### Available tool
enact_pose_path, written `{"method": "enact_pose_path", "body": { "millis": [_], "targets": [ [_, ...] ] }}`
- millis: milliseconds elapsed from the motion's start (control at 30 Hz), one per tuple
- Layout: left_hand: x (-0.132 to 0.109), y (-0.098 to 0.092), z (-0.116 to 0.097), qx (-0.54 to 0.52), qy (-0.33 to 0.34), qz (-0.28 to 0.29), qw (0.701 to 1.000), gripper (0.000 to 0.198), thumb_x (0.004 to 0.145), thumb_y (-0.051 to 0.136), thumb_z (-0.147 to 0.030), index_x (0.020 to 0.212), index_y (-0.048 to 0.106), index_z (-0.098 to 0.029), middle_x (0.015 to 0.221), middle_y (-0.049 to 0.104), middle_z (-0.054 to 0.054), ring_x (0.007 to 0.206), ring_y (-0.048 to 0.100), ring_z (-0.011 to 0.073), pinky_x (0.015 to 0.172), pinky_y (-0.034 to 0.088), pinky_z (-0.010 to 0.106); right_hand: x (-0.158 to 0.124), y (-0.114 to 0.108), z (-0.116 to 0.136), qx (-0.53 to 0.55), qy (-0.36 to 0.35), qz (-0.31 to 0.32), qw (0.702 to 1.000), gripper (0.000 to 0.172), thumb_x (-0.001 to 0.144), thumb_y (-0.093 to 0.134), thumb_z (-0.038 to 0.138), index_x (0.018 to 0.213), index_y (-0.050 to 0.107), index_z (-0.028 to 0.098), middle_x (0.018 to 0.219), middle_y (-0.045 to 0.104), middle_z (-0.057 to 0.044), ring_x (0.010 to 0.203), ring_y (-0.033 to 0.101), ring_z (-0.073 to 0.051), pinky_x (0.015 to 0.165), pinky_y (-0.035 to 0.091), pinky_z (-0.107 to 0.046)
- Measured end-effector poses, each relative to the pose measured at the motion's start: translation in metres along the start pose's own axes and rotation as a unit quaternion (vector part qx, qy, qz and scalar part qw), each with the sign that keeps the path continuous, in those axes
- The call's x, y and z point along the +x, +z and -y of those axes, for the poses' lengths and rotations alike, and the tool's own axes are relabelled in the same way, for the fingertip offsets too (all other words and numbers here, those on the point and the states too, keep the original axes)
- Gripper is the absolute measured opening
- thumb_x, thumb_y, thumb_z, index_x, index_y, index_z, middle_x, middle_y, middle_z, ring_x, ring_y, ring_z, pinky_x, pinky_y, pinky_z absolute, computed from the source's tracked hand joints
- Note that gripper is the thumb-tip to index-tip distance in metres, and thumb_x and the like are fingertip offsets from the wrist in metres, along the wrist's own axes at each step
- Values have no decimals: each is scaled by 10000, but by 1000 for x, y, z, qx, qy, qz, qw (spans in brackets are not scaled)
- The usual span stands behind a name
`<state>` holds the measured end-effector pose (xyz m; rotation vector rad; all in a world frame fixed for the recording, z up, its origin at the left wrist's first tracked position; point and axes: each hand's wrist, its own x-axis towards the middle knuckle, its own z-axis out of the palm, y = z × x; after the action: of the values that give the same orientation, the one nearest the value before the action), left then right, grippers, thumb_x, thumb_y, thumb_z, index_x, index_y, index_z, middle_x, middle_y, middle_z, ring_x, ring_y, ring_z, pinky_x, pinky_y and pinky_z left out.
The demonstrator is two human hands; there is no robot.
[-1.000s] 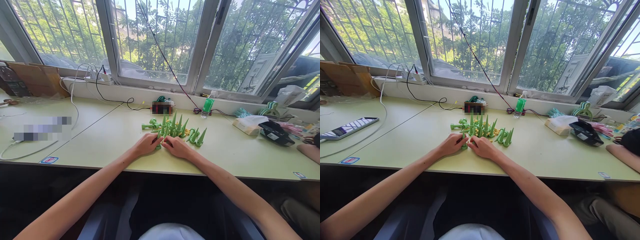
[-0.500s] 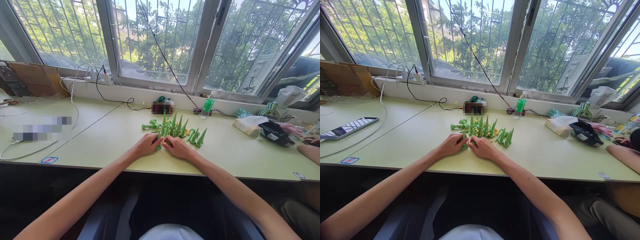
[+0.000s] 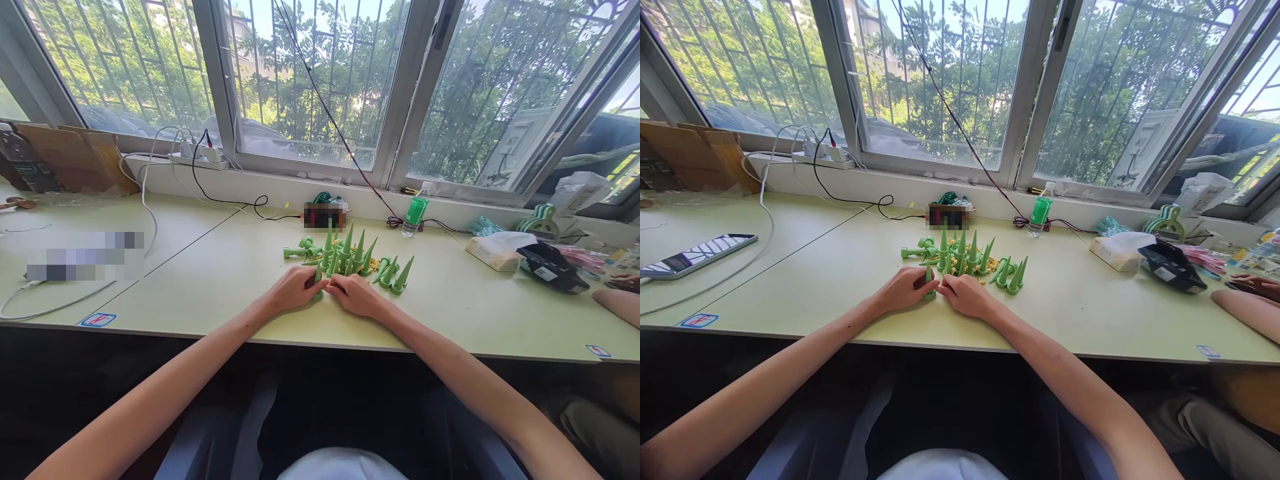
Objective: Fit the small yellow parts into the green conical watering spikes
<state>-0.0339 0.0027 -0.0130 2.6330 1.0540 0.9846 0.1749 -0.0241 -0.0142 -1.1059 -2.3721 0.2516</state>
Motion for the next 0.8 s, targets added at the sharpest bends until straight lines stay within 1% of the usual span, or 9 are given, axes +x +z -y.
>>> {"method": "enact_pose_path", "body": {
  "millis": [67,133,200,300,400,567,667,800],
  "targets": [
    [0,0,0,-2,3,-3,1000,372,909,544,-405,629,478,-168,546,490,-24,508,386,94,527,292,245,0,-1,1,12,-1,-4,1000,200,996,502,288,841,571,182,693,610,-8,605,507,-123,589,291,-235],
    [0,0,-1,-5,4,-4,1000,368,908,548,-403,632,488,-168,543,488,-25,506,387,94,524,293,246,0,-1,2,30,-1,-6,1000,119,967,552,287,909,563,183,670,595,14,592,503,-121,583,297,-229],
    [0,-1,-2,-8,5,-5,1000,366,907,556,-399,632,494,-166,546,488,-25,506,390,93,523,295,245,0,-1,2,43,2,-4,999,111,931,604,273,967,547,185,654,582,34,581,502,-120,579,301,-224],
    [0,-2,-3,-16,21,-10,1000,328,895,582,-366,647,520,-161,571,489,-25,528,404,93,531,310,240,0,0,0,39,1,-4,999,94,922,607,244,964,539,194,644,577,42,582,499,-122,584,300,-223],
    [-1,-3,-4,-32,40,-11,999,232,883,601,-314,711,582,-160,626,494,-20,563,424,94,548,335,231,0,2,-3,22,-6,-4,1000,49,939,576,237,931,545,201,672,597,26,608,513,-131,597,301,-224],
    [-1,-4,-7,-69,41,-7,997,147,874,605,-265,780,627,-154,725,511,-3,575,433,83,541,360,222,0,3,-6,3,-9,1,1000,100,968,546,265,896,554,195,758,647,-17,662,561,-147,620,316,-228],
    [0,-4,-7,-90,29,-8,996,163,868,612,-284,779,640,-151,752,497,0,569,419,77,531,366,221,0,3,-6,3,-12,4,1000,130,981,531,269,885,563,188,768,656,-26,662,566,-145,619,316,-228],
    [0,-3,-7,-123,-6,0,992,196,864,614,-324,789,659,-148,771,492,1,545,393,65,499,357,217,0,2,-5,6,-17,5,1000,178,989,521,265,842,579,184,723,637,-17,628,542,-135,600,299,-231]
  ]
}}
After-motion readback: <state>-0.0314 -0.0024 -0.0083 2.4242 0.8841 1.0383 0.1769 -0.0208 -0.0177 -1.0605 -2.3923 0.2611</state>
